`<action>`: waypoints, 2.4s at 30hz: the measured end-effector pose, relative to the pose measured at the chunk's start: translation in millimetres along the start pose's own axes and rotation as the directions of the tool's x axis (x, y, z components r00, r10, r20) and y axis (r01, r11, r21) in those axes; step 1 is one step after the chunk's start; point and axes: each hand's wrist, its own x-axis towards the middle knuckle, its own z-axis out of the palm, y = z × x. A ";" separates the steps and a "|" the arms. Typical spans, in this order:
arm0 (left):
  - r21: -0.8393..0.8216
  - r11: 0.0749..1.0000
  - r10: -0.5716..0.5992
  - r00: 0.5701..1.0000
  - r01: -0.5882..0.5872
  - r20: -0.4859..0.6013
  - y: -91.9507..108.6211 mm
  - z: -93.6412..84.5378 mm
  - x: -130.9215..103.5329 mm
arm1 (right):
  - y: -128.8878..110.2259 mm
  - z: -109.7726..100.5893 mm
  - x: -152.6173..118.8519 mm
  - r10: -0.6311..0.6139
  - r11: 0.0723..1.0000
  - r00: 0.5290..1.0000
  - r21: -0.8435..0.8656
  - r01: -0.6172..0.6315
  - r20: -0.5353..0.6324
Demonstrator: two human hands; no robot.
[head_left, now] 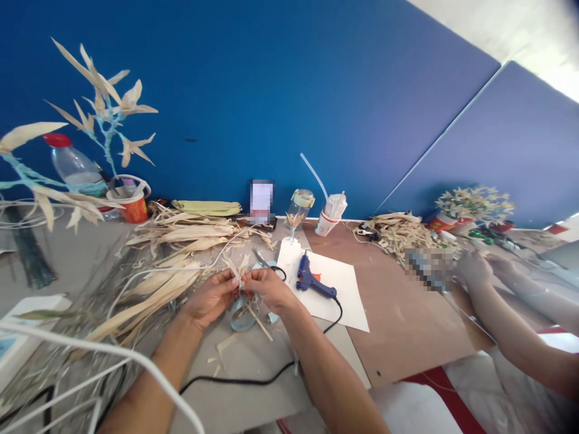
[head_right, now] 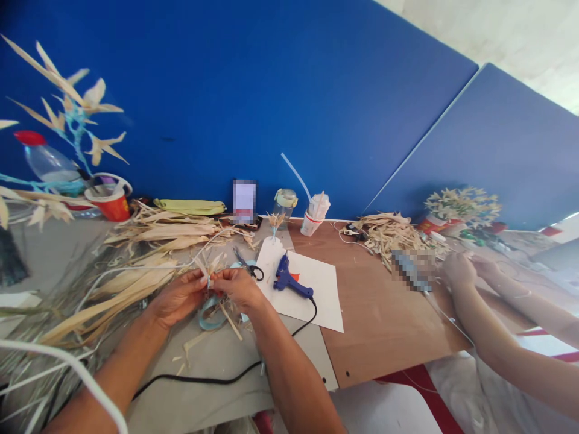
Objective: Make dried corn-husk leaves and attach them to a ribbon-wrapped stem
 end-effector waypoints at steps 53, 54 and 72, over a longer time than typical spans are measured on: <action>0.580 0.803 0.201 0.978 -0.136 -0.049 10.8 1.4 3.3 | -20.5 -129.3 -75.7 -0.203 -0.022 0.888 -0.905 -0.424 -0.412; 0.575 0.805 0.206 0.978 -0.143 -0.045 10.4 0.1 3.5 | -21.2 -128.0 -73.9 -0.178 -0.048 0.900 -0.910 -0.411 -0.397; 0.452 0.882 0.222 0.964 -0.135 -0.145 3.6 -1.4 3.8 | -40.4 -127.8 -101.7 -0.293 0.944 0.906 -0.241 0.225 -0.306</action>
